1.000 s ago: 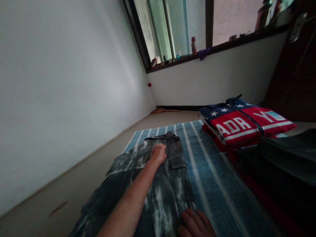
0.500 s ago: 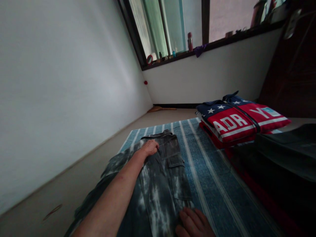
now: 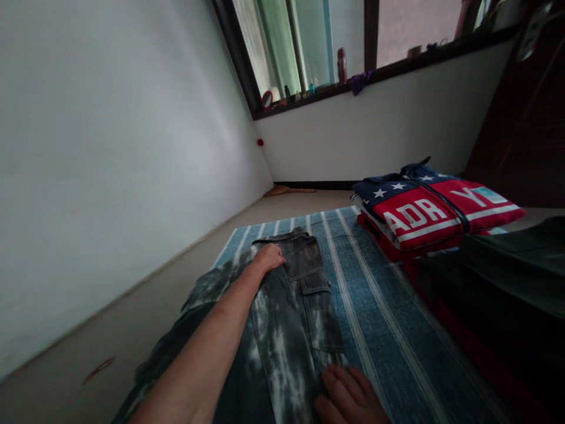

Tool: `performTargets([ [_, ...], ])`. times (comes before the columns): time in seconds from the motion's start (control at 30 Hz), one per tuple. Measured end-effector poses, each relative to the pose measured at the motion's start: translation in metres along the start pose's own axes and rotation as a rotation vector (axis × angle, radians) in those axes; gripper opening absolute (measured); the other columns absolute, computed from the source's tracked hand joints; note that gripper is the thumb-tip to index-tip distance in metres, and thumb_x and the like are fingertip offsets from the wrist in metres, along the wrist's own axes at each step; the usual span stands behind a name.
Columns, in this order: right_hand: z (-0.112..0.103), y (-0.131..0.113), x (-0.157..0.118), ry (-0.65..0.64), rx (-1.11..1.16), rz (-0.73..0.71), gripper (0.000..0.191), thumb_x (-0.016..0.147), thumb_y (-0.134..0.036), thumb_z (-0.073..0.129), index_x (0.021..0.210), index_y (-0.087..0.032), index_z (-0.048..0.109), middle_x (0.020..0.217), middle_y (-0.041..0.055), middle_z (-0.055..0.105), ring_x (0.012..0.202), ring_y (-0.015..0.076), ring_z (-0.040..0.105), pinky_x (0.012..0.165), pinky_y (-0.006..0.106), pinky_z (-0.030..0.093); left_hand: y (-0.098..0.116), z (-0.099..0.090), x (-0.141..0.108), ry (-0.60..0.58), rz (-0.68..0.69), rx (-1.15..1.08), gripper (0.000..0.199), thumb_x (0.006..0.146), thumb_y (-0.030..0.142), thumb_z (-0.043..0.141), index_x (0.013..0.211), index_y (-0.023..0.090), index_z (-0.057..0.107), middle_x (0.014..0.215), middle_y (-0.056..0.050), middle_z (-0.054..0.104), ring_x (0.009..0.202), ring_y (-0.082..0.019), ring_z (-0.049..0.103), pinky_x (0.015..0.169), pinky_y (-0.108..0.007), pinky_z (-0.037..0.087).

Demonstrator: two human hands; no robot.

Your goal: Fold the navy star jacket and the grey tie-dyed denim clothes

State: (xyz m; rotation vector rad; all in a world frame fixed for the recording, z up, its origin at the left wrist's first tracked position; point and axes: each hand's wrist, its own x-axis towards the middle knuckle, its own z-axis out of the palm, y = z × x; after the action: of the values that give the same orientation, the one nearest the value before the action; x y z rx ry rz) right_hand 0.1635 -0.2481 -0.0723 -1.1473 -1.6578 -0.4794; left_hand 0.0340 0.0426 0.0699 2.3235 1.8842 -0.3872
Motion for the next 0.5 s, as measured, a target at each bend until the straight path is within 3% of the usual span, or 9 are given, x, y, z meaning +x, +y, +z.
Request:
performTargets([
  [0.17,-0.006,-0.001,0.008,0.037,0.038,0.033,0.024,0.092,-0.033,0.041,0.076,-0.026,0.057,0.081,0.0017,0.070,0.081,0.0182,0.065,0.085,0.032,0.045,0.003,0.003,0.010,0.017,-0.066,-0.030,0.035,0.090,0.034,0.059,0.120,0.017,0.056,0.121,-0.008,0.058,0.104,-0.023,0.060,0.085,-0.043,0.052],
  [0.3,-0.005,-0.005,0.016,0.139,0.070,0.128,0.038,0.096,-0.030,0.030,0.070,-0.026,0.057,0.076,0.0006,0.070,0.078,0.0172,0.065,0.086,0.033,0.042,0.005,0.002,0.017,-0.031,-0.090,-0.068,0.034,0.090,0.034,0.059,0.119,0.018,0.056,0.120,-0.008,0.058,0.103,-0.023,0.060,0.085,-0.041,0.053],
  [0.4,-0.003,-0.007,0.016,0.139,0.074,0.139,0.038,0.096,-0.030,0.031,0.070,-0.026,0.058,0.076,0.0004,0.070,0.077,0.0170,0.064,0.087,0.033,0.042,0.005,0.001,0.022,-0.043,-0.106,-0.105,0.035,0.090,0.035,0.059,0.119,0.017,0.056,0.119,-0.008,0.059,0.102,-0.023,0.060,0.084,-0.041,0.053],
  [0.5,-0.005,-0.007,0.014,0.139,0.069,0.138,0.034,0.095,-0.031,0.034,0.070,-0.026,0.057,0.077,0.0015,0.070,0.078,0.0178,0.065,0.086,0.034,0.044,0.003,0.001,0.028,0.027,-0.098,-0.151,0.034,0.090,0.034,0.059,0.120,0.017,0.056,0.119,-0.008,0.058,0.102,-0.023,0.060,0.084,-0.041,0.053],
])
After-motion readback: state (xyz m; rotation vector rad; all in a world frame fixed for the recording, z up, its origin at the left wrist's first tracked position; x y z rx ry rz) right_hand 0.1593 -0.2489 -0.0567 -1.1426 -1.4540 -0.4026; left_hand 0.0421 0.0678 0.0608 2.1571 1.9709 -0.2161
